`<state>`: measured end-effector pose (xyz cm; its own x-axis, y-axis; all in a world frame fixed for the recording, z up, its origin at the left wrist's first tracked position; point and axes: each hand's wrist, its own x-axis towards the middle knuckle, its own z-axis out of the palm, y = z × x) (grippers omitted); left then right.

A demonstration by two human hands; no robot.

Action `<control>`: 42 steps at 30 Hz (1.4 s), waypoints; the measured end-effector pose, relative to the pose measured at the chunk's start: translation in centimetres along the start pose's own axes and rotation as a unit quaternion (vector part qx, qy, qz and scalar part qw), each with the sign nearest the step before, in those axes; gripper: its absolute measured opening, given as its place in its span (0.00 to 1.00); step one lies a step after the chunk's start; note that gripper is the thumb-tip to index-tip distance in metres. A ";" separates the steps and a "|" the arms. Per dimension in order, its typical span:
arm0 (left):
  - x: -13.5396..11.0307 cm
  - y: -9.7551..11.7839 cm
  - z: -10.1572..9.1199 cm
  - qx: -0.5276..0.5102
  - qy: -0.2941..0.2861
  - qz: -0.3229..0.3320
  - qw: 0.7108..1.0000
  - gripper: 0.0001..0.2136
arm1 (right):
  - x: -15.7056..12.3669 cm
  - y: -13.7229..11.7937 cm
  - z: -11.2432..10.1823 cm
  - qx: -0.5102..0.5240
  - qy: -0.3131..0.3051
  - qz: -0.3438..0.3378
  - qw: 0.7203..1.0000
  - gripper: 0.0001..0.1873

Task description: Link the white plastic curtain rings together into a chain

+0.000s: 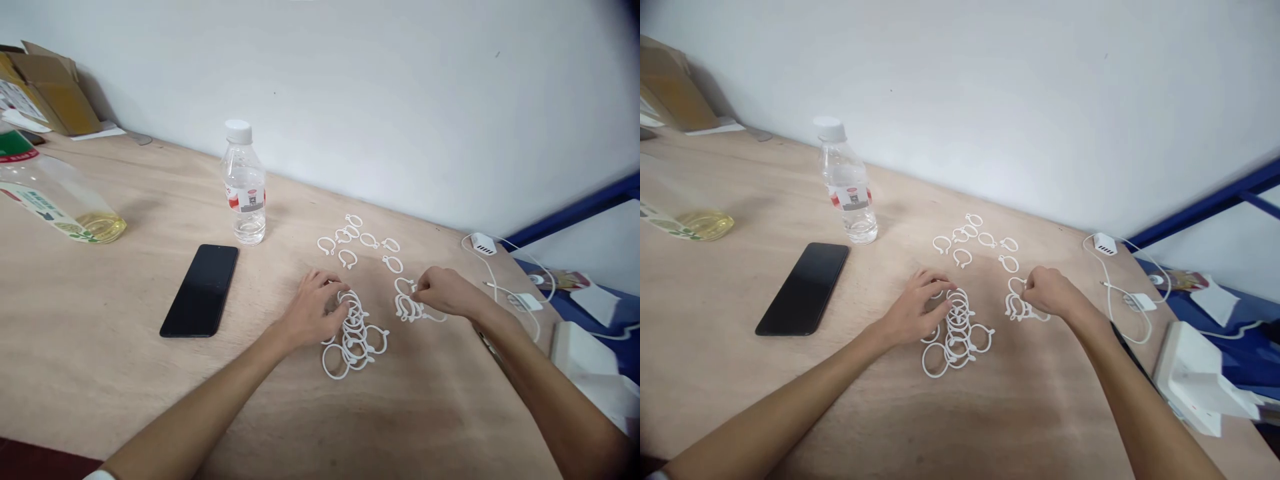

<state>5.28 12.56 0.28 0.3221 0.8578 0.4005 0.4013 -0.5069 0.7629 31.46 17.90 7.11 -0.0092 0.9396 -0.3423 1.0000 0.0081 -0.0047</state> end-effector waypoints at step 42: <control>0.1 -0.3 -0.2 -0.084 0.072 0.006 0.994 0.14 | -5.9 -11.8 6.8 0.718 0.164 -0.043 0.675 0.18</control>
<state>4.98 12.82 0.17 0.1956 0.8612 0.4691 0.2463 -0.5061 0.8265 19.67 9.91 2.85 0.1696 0.9838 -0.0574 -0.0400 -0.0513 -0.9979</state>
